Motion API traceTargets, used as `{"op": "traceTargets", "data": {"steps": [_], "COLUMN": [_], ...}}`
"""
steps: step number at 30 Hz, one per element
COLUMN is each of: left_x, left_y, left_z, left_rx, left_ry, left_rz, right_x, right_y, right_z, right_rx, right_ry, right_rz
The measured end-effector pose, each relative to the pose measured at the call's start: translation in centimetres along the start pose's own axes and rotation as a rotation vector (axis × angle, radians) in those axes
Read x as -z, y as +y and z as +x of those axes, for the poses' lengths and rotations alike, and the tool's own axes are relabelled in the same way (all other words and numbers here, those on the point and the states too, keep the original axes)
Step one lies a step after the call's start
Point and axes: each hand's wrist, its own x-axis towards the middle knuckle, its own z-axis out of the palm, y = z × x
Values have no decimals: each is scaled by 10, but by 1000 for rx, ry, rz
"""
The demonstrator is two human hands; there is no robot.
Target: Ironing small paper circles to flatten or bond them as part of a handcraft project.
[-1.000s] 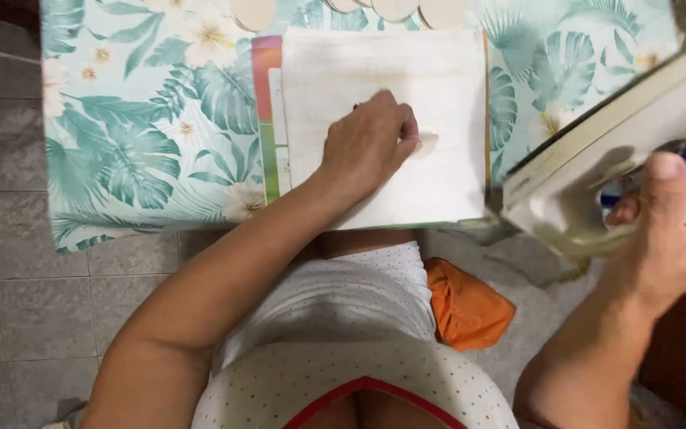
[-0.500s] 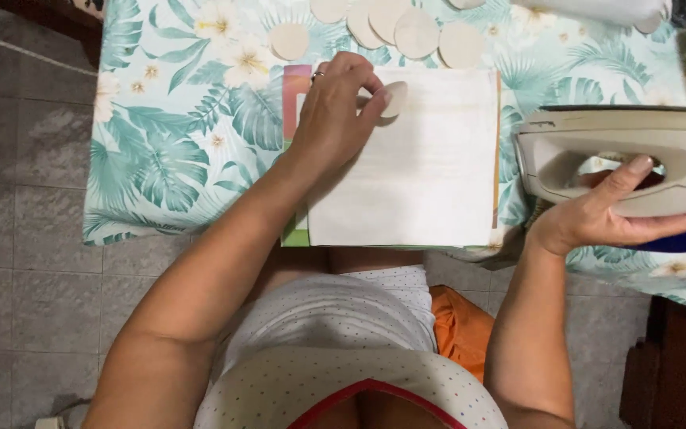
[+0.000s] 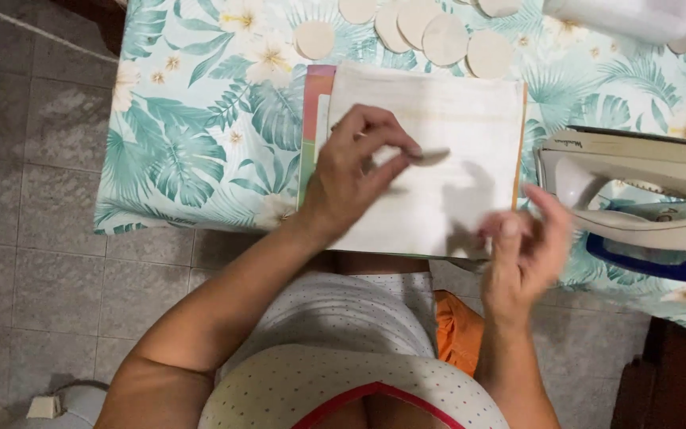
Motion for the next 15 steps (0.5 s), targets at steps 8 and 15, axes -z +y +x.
{"op": "traceTargets", "data": {"steps": [8,15], "left_x": [22,60], "left_y": [-9,18], "left_z": [-29,-40], "left_rx": [-681,330], "left_ry": [144,40], "left_rz": [479,423], "right_x": [-47,-52], "right_y": [-7,17], "right_z": [18,13], "right_rx": [-828,-399], "right_ry": [-344,-186], "right_rz": [542,74]}}
